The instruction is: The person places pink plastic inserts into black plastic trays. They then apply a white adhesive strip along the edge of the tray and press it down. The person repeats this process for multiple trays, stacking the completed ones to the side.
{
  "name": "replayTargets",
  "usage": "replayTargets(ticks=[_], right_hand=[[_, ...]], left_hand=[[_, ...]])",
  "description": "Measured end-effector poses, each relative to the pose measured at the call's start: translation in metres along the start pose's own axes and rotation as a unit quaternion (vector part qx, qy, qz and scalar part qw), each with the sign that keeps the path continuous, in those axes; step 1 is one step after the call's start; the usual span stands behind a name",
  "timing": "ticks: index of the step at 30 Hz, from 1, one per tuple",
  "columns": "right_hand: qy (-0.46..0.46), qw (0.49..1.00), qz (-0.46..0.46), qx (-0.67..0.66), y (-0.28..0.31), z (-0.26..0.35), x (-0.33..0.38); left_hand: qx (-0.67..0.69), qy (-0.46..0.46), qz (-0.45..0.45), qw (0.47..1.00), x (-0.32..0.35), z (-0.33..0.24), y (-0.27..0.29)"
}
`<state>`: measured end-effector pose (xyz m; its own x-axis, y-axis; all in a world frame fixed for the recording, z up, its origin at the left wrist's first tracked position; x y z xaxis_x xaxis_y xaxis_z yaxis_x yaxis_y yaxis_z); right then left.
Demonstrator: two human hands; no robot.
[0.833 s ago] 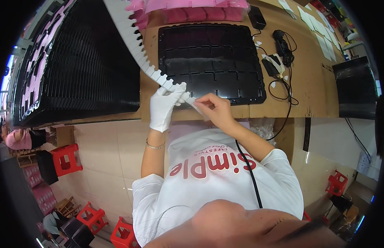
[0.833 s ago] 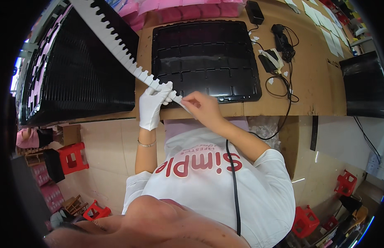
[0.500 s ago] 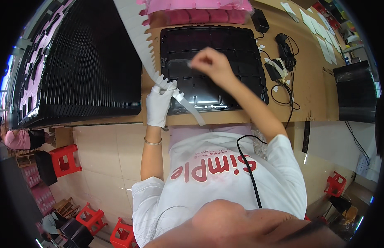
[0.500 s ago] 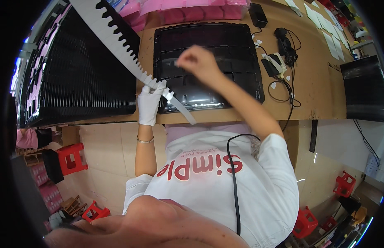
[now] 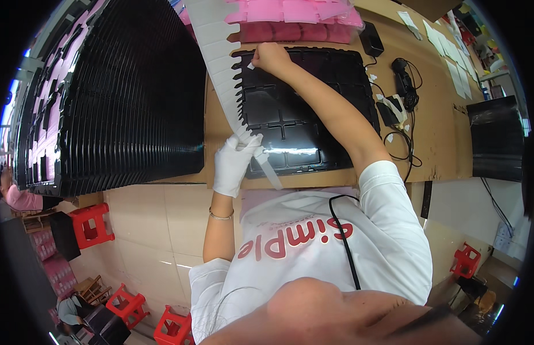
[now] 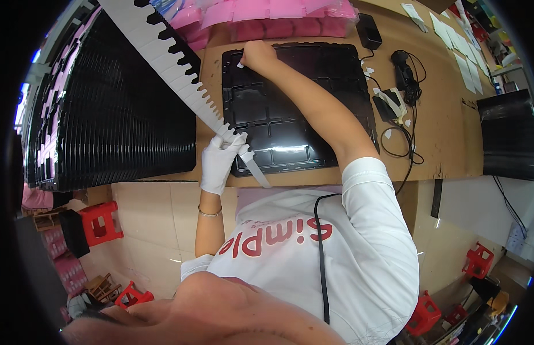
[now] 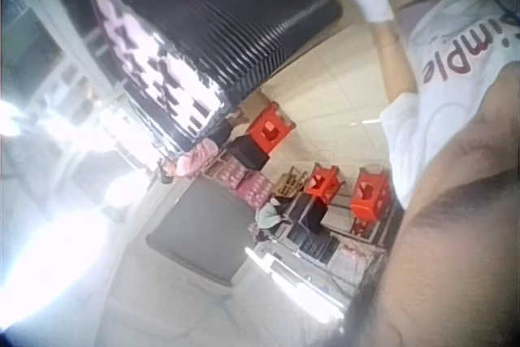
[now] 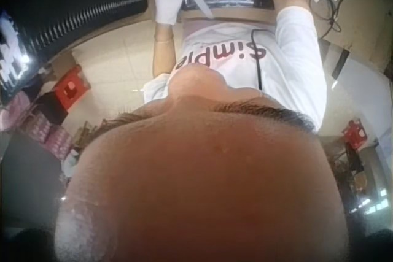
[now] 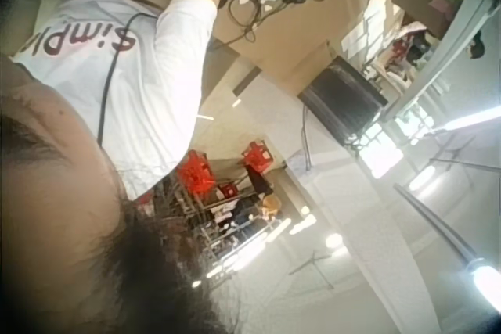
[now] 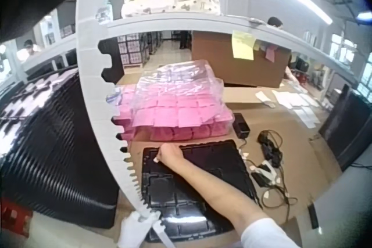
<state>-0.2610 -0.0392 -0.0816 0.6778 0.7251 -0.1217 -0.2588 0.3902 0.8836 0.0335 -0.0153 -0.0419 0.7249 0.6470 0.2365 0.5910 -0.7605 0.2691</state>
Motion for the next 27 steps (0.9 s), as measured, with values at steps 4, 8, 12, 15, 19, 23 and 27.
replayTargets(ticks=[4,8,12,15,19,23,27], right_hand=[[-0.003,0.997,0.050,-0.062,0.011,0.003,0.010],[0.046,0.971,0.076,-0.223,0.022,0.008,0.040],[-0.068,0.735,0.090,-0.668,0.041,0.003,0.097],[-0.132,0.617,0.181,-0.755,0.057,0.014,0.159],[-0.163,0.817,0.216,-0.510,0.046,0.052,0.235],[-0.082,0.884,0.097,-0.451,0.044,0.077,0.267],[0.019,0.909,0.045,-0.414,0.048,0.082,0.274]], left_hand=[[-0.040,0.004,-0.006,0.999,0.001,-0.004,0.001],[-0.025,-0.017,-0.032,0.999,0.000,0.006,-0.002],[0.163,0.031,-0.048,0.985,0.005,0.006,0.008],[0.187,0.050,-0.060,0.979,0.009,0.008,0.012],[0.259,0.020,-0.083,0.962,0.022,-0.006,0.003],[0.255,0.017,-0.089,0.963,0.032,-0.008,0.001],[0.224,0.010,-0.107,0.969,0.035,0.002,0.005]])
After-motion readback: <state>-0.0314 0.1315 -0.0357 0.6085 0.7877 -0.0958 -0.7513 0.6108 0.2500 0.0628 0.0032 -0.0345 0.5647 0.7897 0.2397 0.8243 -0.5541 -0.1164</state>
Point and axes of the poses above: each hand's wrist, its own x-axis away from the middle knuckle, its own y-axis out of the back of the hand, z = x × y, the point moved 1 cm from there along -x, towards the middle knuckle, and after that the axes turned 3 degrees about -y, right-handed, at the moved point
